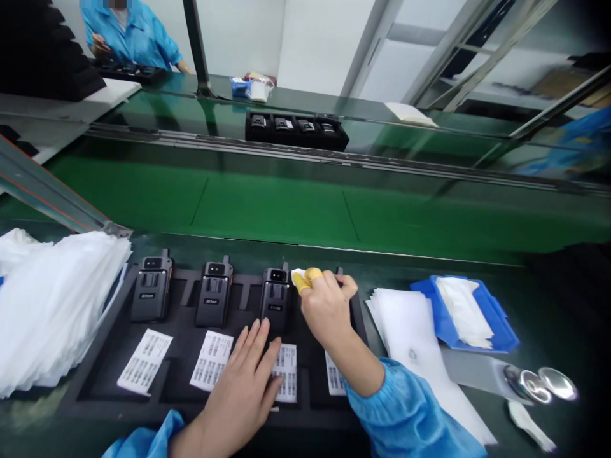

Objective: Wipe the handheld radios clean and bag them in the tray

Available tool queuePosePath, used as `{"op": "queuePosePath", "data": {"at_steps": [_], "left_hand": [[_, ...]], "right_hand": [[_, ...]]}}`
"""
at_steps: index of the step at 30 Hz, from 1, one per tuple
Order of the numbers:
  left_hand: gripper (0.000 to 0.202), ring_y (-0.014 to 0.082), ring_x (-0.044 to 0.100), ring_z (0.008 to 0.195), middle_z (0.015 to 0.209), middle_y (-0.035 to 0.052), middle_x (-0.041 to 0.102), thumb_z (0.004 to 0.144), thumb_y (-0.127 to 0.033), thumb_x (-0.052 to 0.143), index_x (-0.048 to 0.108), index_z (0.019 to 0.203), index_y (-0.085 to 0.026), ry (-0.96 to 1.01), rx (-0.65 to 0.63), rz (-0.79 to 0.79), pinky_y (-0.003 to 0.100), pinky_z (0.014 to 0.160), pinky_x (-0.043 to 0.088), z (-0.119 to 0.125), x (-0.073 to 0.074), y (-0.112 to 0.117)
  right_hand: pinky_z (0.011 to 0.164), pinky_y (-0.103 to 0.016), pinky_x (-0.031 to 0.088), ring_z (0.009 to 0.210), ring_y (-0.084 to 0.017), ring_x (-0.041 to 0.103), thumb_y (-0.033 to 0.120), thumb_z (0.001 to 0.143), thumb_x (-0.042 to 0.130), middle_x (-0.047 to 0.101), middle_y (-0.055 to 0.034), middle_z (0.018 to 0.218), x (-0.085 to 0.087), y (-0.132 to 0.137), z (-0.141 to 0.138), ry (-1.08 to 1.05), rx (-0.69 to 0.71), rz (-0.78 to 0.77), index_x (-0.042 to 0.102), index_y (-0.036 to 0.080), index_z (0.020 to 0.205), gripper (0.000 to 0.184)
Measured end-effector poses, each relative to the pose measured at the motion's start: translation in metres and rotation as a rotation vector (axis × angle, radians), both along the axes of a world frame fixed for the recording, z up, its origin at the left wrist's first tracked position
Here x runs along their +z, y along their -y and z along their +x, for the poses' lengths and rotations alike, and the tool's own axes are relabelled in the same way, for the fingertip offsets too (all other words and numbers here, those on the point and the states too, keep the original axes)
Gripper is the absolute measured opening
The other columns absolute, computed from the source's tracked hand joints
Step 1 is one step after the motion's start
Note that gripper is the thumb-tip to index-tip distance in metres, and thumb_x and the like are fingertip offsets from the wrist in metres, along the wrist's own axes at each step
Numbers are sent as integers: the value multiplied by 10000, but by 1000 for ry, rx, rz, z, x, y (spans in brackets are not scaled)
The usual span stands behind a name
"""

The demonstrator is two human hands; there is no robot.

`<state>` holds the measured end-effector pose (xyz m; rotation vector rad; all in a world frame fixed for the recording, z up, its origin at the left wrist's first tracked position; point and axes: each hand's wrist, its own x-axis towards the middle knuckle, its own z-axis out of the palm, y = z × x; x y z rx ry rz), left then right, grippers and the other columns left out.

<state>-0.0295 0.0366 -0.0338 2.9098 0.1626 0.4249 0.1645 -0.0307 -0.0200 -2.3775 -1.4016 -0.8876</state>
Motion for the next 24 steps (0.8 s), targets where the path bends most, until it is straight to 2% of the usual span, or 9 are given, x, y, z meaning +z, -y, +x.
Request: {"op": "queuePosePath", "data": {"at_steps": [3, 8, 11, 15, 19, 24], "left_hand": [[427, 350, 432, 1301, 1442, 222, 406, 889, -209, 482, 501, 1304, -111, 2, -9, -6, 513, 1000, 451, 0, 0, 0], [434, 343, 397, 1327, 1452, 209, 398, 891, -203, 467, 488, 1317, -125, 3, 0, -16, 515, 1009, 442, 0, -1, 0], [429, 334, 388, 1335, 1453, 194, 404, 894, -205, 470, 493, 1315, -128, -7, 0, -40, 506, 1024, 432, -1, -2, 0], [432, 336, 389, 1334, 1454, 196, 401, 891, -211, 486, 497, 1314, -127, -10, -10, -36, 507, 1024, 433, -1, -1, -1], [441, 354, 404, 1320, 1452, 220, 391, 887, -209, 494, 492, 1317, -111, -22, -17, -14, 521, 1003, 447, 0, -1, -1], [434, 339, 388, 1334, 1460, 201, 389, 896, -214, 479, 488, 1322, -130, -9, -11, -26, 508, 1011, 442, 0, -1, -1]], "right_hand": [[835, -389, 183, 745, -164, 390, 17, 760, 522, 507, -6, 675, 1, 5, 3, -26, -30, 6, 581, 182, 530, 290], [839, -388, 179, 772, -165, 409, 46, 793, 523, 548, -9, 743, 1, -6, -2, -20, 53, 18, 646, 206, 645, 250], [850, -397, 171, 770, -166, 408, 44, 784, 523, 524, -5, 708, -1, -8, -3, -26, 72, 6, 639, 206, 621, 257], [853, -396, 173, 757, -170, 398, 8, 747, 502, 483, -2, 643, -2, 3, 4, -23, 15, -38, 593, 194, 527, 302], [832, -391, 179, 748, -167, 388, 7, 735, 512, 511, -7, 675, -1, 8, 8, -45, -46, -27, 601, 194, 538, 286], [847, -394, 164, 776, -164, 403, 38, 770, 540, 537, -2, 732, 0, -5, 1, -66, 44, 10, 630, 206, 606, 251]]}}
